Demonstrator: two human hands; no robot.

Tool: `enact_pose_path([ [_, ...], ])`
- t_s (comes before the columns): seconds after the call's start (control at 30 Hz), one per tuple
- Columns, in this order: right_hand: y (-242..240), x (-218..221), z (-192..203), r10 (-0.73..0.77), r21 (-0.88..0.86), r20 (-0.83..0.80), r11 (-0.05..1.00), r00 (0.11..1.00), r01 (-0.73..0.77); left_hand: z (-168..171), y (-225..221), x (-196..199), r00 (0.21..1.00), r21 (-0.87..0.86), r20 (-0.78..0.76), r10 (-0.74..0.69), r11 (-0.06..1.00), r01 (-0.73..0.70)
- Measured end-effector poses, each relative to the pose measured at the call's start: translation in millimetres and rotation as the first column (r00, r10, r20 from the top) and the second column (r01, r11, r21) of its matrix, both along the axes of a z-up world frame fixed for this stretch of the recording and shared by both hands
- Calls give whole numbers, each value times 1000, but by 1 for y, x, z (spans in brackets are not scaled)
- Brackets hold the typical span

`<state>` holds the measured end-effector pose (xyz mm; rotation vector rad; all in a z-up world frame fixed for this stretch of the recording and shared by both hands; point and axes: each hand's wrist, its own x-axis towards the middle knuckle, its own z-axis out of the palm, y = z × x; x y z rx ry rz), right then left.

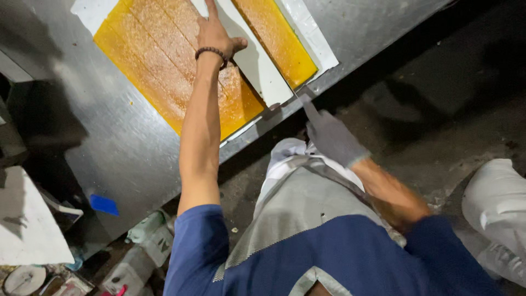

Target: The person uses a knife and a white guide bar to slice a large layered cake into square pieces on a metal table, then picks up the sliced pieces by hand and places them into a tray.

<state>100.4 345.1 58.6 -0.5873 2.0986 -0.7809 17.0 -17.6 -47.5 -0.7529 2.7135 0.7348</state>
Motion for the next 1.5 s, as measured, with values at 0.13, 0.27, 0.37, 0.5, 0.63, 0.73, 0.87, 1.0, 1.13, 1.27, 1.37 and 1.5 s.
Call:
enact_pose_path([
  [0.13,0,7,-10,-6,18,-38,1000,999,7,-4,-3,-2,998,-47,-32,-52,998,50],
  [0.27,7,16,-19,-35,12,-38,999,999,35,-2,-2,-1,999,-17,-23,-36,999,36],
  [0.37,30,33,-14,-14,95,17,995,1000,12,-2,-2,-1,997,-16,-60,-45,999,44],
  [0.5,17,31,-44,-15,63,11,998,1000,14,-15,-11,1,995,-54,-46,-87,995,85],
  [0.63,20,42,-60,-73,62,31,996,997,71,-13,-11,-1,997,38,-49,-55,998,57],
  [0.73,66,75,-49,-92,91,75,992,993,85,-7,-7,-6,997,100,-72,-25,994,33],
  [0.87,138,132,-31,-106,151,54,984,993,97,1,-3,1,996,55,-93,-19,998,24],
  [1.0,155,151,-26,-425,-50,-35,905,905,423,22,15,11,988,-268,-141,-60,963,20],
  [1.13,96,97,-40,-623,-162,-161,782,766,602,50,56,36,974,-124,-215,77,987,-105],
  [1.27,47,45,-28,-752,-188,91,631,653,753,46,74,93,898,-87,-440,15,994,-60],
  [1.37,31,19,-40,-695,-337,-106,698,711,632,29,68,178,846,6,-527,82,996,-92],
  [1.5,36,-15,-75,-579,-395,-426,811,696,432,-3,45,295,663,226,-619,421,904,-363],
])
